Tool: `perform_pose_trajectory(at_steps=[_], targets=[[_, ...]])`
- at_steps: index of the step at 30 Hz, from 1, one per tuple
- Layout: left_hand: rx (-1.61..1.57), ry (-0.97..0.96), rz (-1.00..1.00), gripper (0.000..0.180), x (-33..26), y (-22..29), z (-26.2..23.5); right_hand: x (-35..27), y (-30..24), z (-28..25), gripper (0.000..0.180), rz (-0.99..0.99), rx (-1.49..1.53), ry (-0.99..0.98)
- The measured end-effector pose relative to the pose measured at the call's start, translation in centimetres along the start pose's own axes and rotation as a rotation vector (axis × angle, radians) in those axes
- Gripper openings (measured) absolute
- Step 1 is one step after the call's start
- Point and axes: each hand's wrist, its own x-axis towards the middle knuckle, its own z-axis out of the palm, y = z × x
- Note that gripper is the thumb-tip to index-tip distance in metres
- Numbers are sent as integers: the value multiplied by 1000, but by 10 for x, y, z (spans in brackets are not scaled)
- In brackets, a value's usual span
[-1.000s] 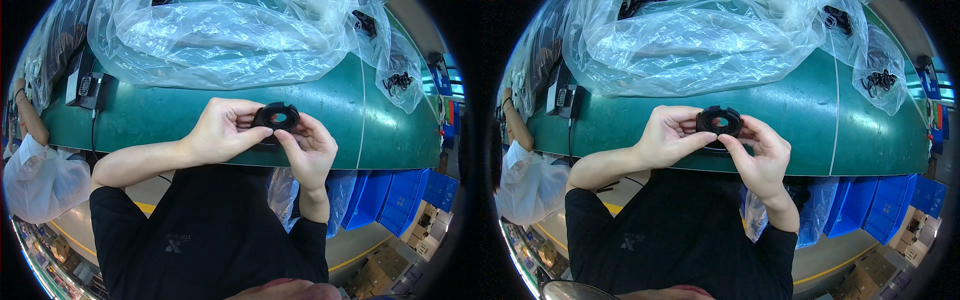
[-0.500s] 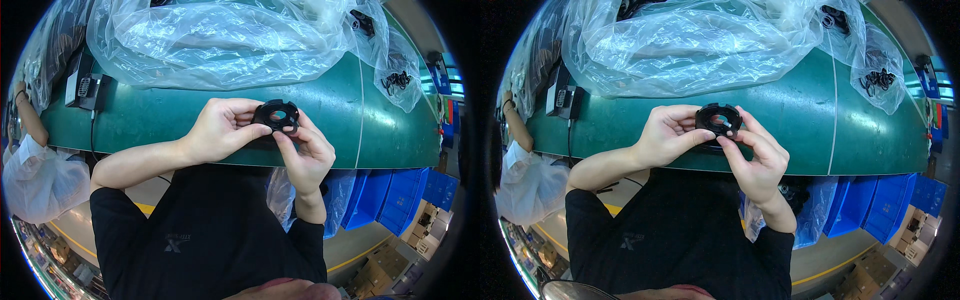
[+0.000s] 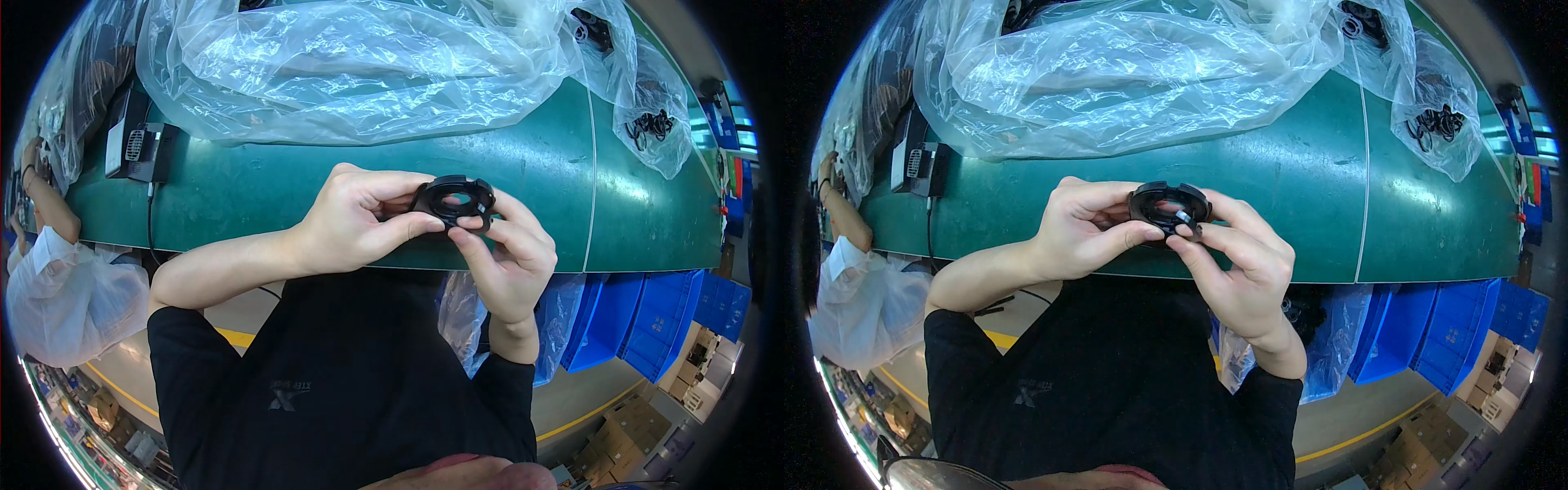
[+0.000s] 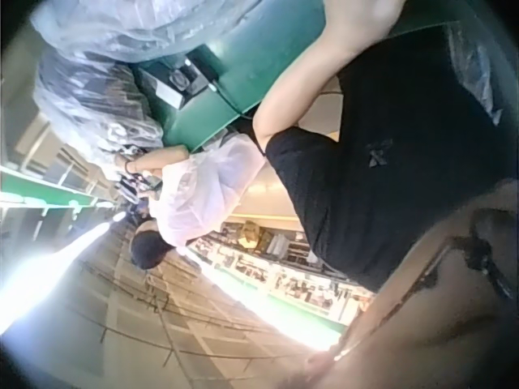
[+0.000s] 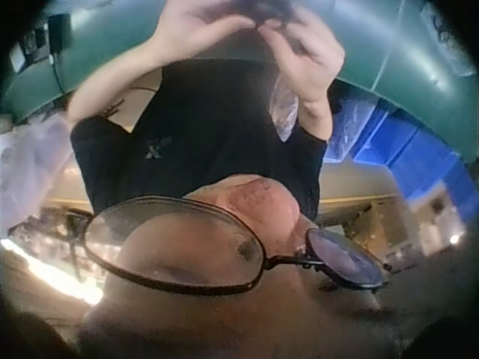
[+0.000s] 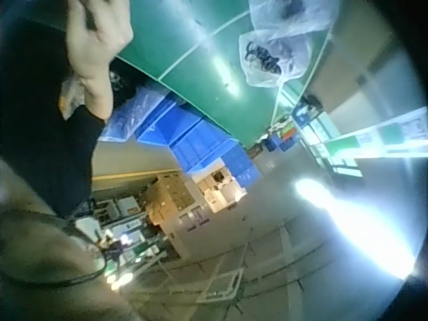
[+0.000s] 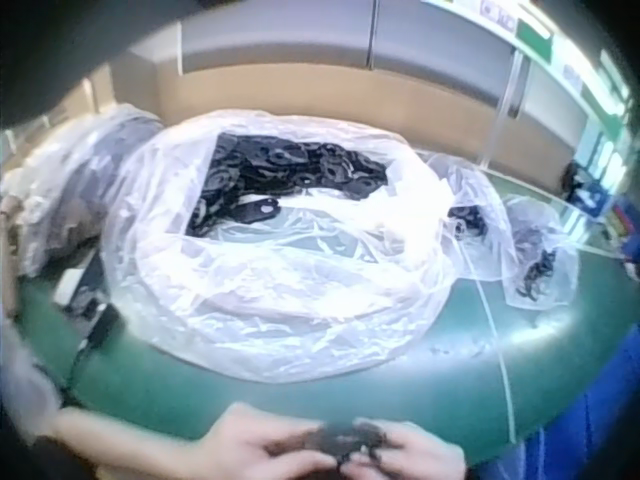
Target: Manually assembling small plastic rings and gaskets into a base housing on a production line.
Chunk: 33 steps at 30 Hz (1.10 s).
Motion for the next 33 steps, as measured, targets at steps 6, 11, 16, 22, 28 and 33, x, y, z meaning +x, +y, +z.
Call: perform_pose_trajectory(at_steps=[6, 11, 16, 22, 28, 33], targets=[[-48, -14, -44, 27, 0, -4, 1, -3, 0, 2, 19, -101, -203, 131], [-140, -11, -102, 27, 0, -4, 2, 1, 3, 2, 20, -166, -266, 106], [-163, 5, -119, 26, -2, -2, 2, -3, 9, 3, 21, -165, -271, 97], [-179, 13, -151, 27, -2, 0, 1, -9, 8, 10, 25, -10, -14, 200], [-213, 36, -151, 26, -2, 3, 2, -11, 13, 12, 27, 60, 111, 184], [-208, 29, -181, 26, -4, 1, -1, -8, 3, 23, 40, 190, 392, 302]])
